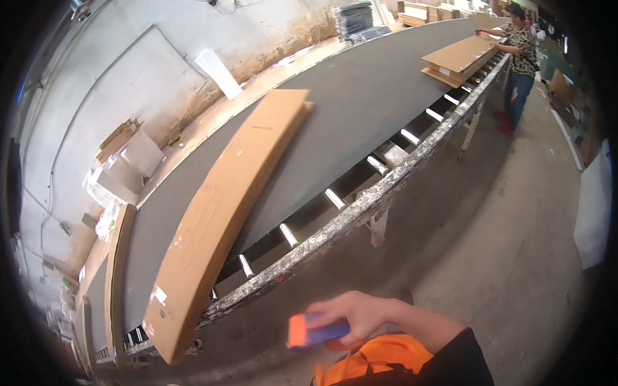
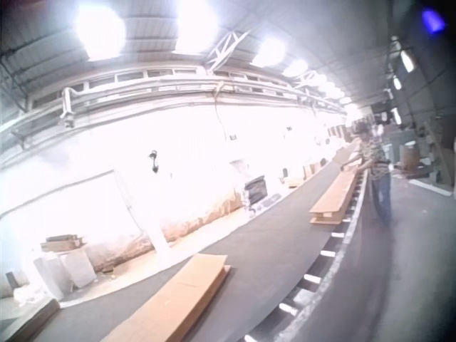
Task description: The person applies tape to a long cardboard box on a conveyor belt, places white panels inside a second open box, and سپس tapes the second box shut.
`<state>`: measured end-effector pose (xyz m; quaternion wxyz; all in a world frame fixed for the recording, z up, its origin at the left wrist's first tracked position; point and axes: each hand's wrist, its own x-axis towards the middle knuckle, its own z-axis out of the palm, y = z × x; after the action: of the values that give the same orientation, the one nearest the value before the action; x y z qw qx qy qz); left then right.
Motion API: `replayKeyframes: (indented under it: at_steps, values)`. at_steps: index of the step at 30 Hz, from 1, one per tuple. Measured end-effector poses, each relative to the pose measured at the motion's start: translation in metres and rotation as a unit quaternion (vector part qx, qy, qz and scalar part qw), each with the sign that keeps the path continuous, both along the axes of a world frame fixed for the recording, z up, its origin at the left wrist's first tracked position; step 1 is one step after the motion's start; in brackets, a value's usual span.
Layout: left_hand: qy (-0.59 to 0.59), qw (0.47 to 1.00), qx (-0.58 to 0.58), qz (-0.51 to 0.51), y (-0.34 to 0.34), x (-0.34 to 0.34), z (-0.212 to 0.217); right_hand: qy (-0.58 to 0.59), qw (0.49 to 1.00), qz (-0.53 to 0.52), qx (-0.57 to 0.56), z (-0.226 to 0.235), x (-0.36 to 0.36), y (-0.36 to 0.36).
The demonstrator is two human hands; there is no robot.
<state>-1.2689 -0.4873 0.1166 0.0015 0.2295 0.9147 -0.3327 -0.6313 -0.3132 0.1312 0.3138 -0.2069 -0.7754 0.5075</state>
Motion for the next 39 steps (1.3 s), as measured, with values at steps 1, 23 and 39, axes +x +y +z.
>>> replayKeyframes:
  at_steps: [1, 23, 39]
  values:
    - [0.009, 0.991, 0.046, 0.128, 0.013, -0.030, 0.003, 0.024, 0.999, -0.018, 0.024, 0.001, -0.011, 0.000]
    - [-0.072, 0.934, 0.329, -0.115, 0.487, 0.386, -0.111, -0.119, 0.964, -0.217, -0.098, -0.075, -0.018, 0.484]
    - [-0.099, 0.795, 0.500, -0.329, 0.427, 0.329, -0.126, -0.296, 0.845, -0.383, 0.225, -0.119, 0.083, 0.480]
